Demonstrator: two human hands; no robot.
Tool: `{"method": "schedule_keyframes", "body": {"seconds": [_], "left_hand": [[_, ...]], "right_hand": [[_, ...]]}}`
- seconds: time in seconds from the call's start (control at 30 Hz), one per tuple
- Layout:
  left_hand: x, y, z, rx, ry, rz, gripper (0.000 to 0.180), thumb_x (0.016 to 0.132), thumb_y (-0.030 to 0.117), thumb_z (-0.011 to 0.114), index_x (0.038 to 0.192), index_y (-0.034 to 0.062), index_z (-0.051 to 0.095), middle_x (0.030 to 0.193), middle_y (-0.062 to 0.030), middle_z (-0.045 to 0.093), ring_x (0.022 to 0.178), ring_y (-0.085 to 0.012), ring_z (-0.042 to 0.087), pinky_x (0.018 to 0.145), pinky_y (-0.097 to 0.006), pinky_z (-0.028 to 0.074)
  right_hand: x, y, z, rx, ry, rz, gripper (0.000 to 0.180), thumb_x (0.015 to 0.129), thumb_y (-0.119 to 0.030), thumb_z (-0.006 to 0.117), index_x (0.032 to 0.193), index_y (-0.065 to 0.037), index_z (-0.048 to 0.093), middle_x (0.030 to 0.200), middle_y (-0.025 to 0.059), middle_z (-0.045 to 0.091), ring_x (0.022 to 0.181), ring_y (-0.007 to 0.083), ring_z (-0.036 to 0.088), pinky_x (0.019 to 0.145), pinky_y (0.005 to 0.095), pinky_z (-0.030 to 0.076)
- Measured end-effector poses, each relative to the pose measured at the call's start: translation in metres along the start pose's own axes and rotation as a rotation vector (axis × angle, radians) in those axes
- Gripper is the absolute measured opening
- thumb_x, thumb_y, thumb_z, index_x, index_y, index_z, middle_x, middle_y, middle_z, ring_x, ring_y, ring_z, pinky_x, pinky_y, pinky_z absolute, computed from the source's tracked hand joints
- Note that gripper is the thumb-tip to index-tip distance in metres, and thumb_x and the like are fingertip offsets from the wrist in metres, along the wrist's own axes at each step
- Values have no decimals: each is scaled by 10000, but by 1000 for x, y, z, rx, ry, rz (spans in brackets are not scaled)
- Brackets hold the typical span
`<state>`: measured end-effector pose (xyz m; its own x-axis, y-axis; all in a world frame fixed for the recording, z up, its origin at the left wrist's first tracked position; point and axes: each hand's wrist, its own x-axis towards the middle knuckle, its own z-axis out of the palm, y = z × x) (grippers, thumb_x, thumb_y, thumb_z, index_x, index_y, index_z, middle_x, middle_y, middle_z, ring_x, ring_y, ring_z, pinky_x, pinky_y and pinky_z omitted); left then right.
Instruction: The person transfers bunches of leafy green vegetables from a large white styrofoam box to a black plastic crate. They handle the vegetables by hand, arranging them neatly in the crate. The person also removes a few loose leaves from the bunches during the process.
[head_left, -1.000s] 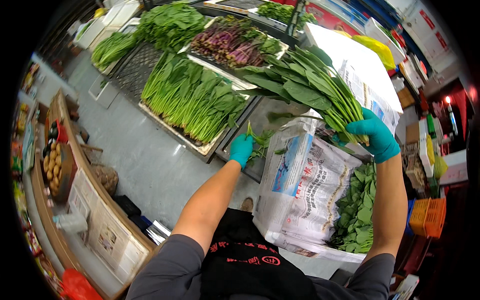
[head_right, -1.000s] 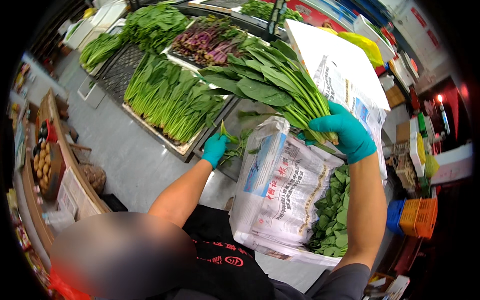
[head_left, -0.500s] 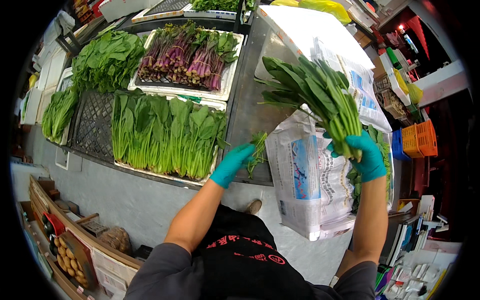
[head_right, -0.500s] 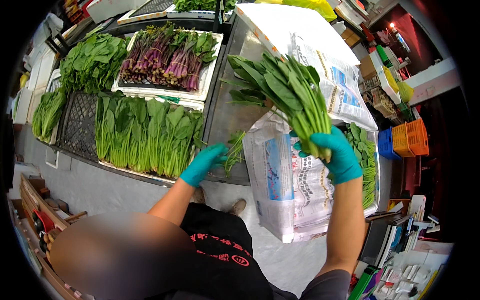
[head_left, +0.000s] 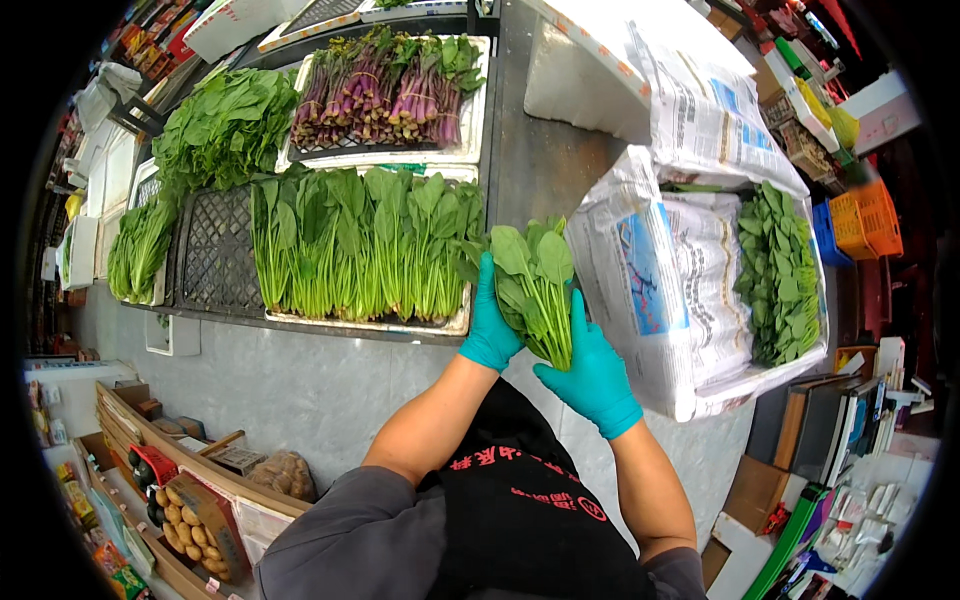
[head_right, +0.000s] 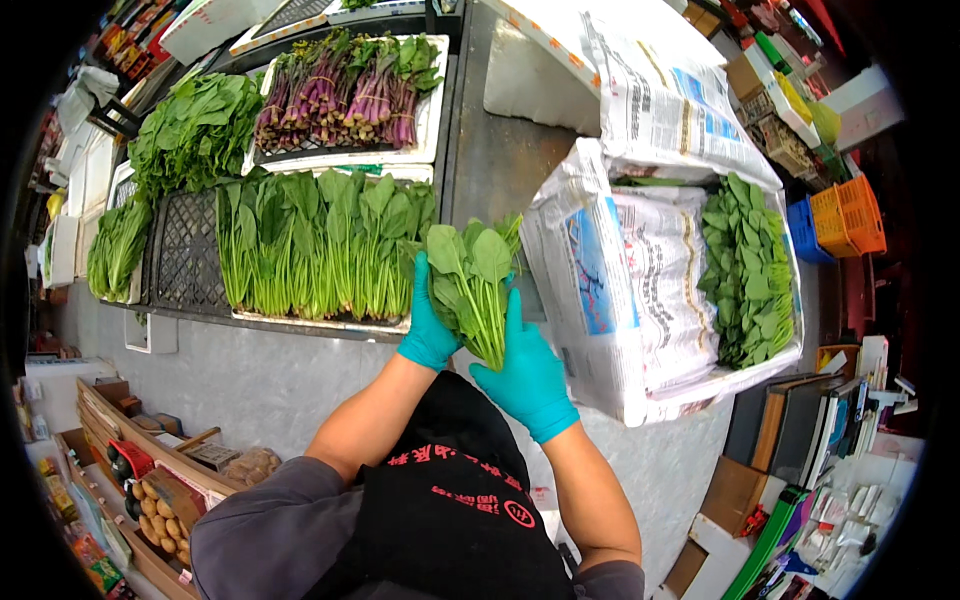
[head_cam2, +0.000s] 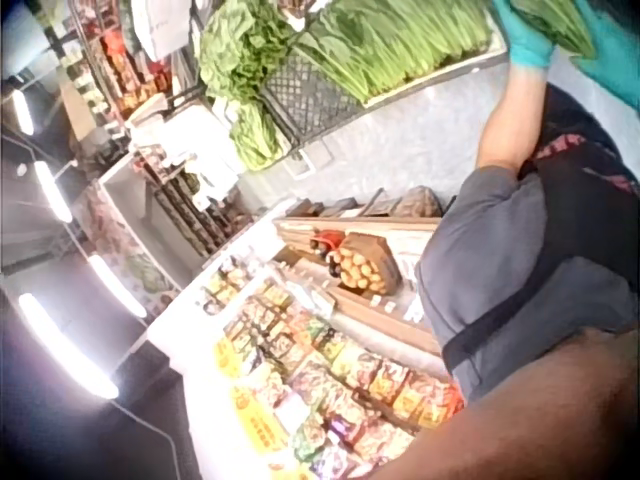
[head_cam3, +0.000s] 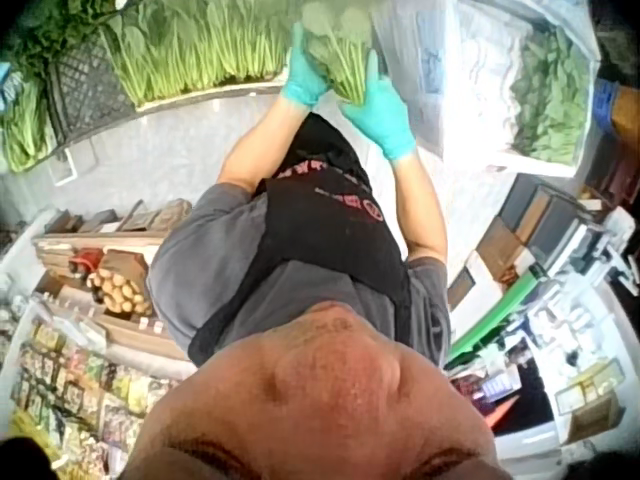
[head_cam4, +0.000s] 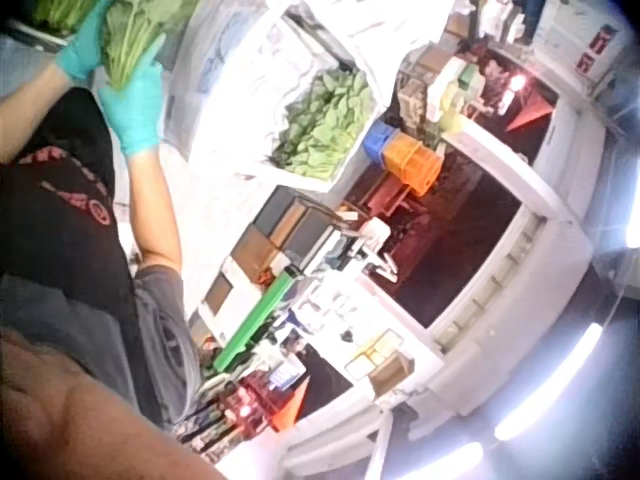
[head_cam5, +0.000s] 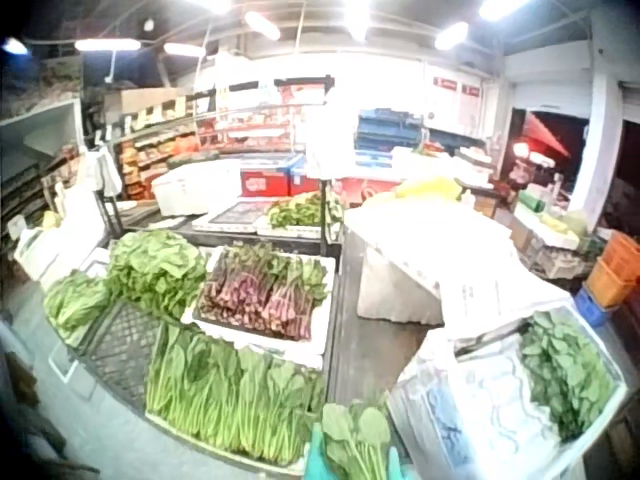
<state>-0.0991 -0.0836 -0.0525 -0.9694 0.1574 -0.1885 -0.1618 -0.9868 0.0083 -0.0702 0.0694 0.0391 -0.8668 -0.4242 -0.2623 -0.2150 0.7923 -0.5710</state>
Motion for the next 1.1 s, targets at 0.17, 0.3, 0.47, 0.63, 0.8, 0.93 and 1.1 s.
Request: {"method": "schedule_keyframes", "body": {"seconds": [0.17,0.3,0.47,0.63,0.8,0.93,1.1], "left_hand": [[-29,-9,-5,52,-6,63,728,921,627,389,1456,135,349,1460,-127,394,1294,-328,428,1078,-472,365],[-61,-8,-2,161,90,-10,743,901,619,456,1452,129,358,1435,-122,429,1280,-313,446,1078,-457,364],[-82,5,-17,609,235,-418,779,876,626,515,1453,127,355,1399,-129,474,1254,-296,479,1058,-461,370],[-99,38,-48,1360,166,-959,787,883,586,543,1465,98,336,1349,-132,515,1142,-243,557,963,-375,430],[-115,134,-51,1293,-17,-675,634,928,436,552,1414,52,417,1235,-128,600,1054,-197,597,887,-314,470],[-108,211,-30,1266,235,-236,503,963,360,511,1359,50,488,1224,-96,621,1070,-175,596,922,-314,447],[-100,282,-8,1269,307,-33,506,964,377,503,1350,50,499,1226,-90,624,1086,-175,591,968,-321,412]], "right_hand": [[-31,-7,20,94,62,-70,1088,712,-347,775,1503,-33,96,1117,258,557,979,427,583,800,475,499],[-50,-2,50,303,73,-87,1064,720,-287,780,1510,-55,106,1209,238,539,1067,386,578,859,441,495],[-81,21,77,1122,-155,162,851,785,-222,716,1478,-56,250,1301,226,519,1065,352,599,876,447,509],[-105,55,94,1715,-251,542,664,841,-264,628,1413,-47,371,1304,235,521,1003,362,620,837,479,532],[-92,24,96,1601,-6,541,659,839,-284,648,1393,-33,392,1264,209,554,986,324,630,795,442,552],[-36,-31,81,1493,251,393,616,834,-163,679,1363,-24,396,1241,192,566,952,321,647,766,426,562],[67,-109,84,746,558,98,777,826,-172,692,1454,-31,259,1345,219,467,1127,340,561,890,417,503]]}}
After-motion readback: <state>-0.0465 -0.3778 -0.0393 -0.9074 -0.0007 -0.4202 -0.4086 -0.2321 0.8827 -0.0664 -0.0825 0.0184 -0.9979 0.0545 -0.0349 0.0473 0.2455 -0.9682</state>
